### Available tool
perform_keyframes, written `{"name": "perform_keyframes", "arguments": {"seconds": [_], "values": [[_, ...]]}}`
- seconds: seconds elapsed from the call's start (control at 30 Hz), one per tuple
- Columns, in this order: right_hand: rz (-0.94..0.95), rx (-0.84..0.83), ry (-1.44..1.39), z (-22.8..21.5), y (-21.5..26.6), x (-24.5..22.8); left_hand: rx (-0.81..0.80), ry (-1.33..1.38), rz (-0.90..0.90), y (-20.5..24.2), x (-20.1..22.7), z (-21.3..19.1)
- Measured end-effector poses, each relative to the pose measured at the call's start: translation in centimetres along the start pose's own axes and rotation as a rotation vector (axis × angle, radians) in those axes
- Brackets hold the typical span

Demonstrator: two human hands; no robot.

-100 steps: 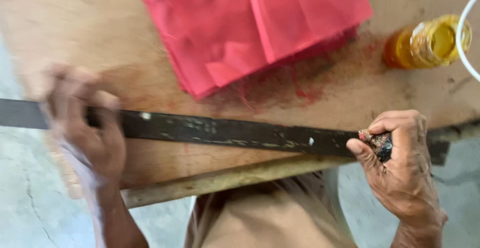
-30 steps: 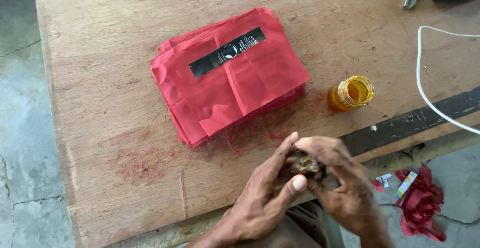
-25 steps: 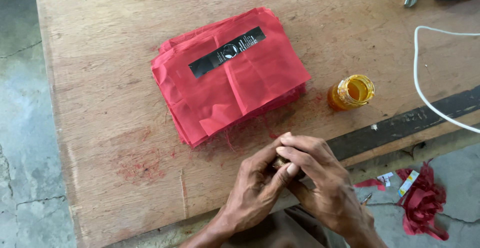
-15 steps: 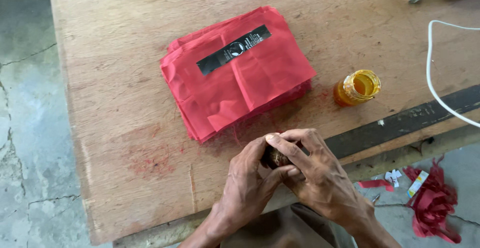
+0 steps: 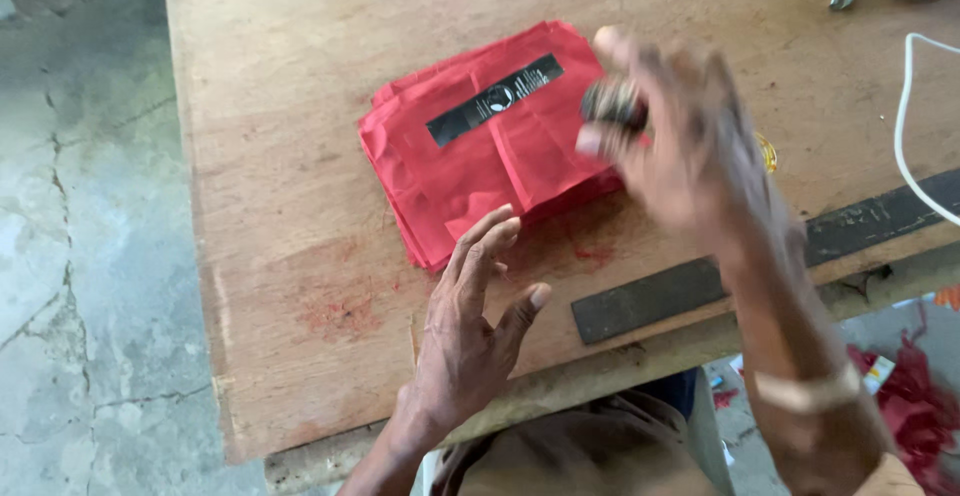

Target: The person rubs a long metal bar with a handheld tool, then sorts through a stack of red fabric pouches, opening several and checking the internal components.

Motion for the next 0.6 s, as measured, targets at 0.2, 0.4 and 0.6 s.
{"name": "perform_keyframes", "arguments": {"seconds": [0.2,0.4,0.6], "values": [[0.215,-0.016,0.154,4.1,-8.7,10.4,-0.056,-0.158,-0.019,0.1,-0.1,-0.7],[0.369,-0.077,0.098,6.0,-7.6,9.6,0.092,-0.343,0.089,-2.1,-2.2,-5.4],[0.451,-0.278,-0.213,8.0,-7.5,4.9,-0.051,-0.519,0.056,-15.5,-8.9,-6.8]]}}
Point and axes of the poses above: each hand's wrist, its own y-axis away from the middle knuckle, its own z-axis out of the palm, x = y × z, the point moved 5 cm from there along -y, towards the middle knuckle, and after that the axes turned 8 degrees about -z, right-handed, at the moved point
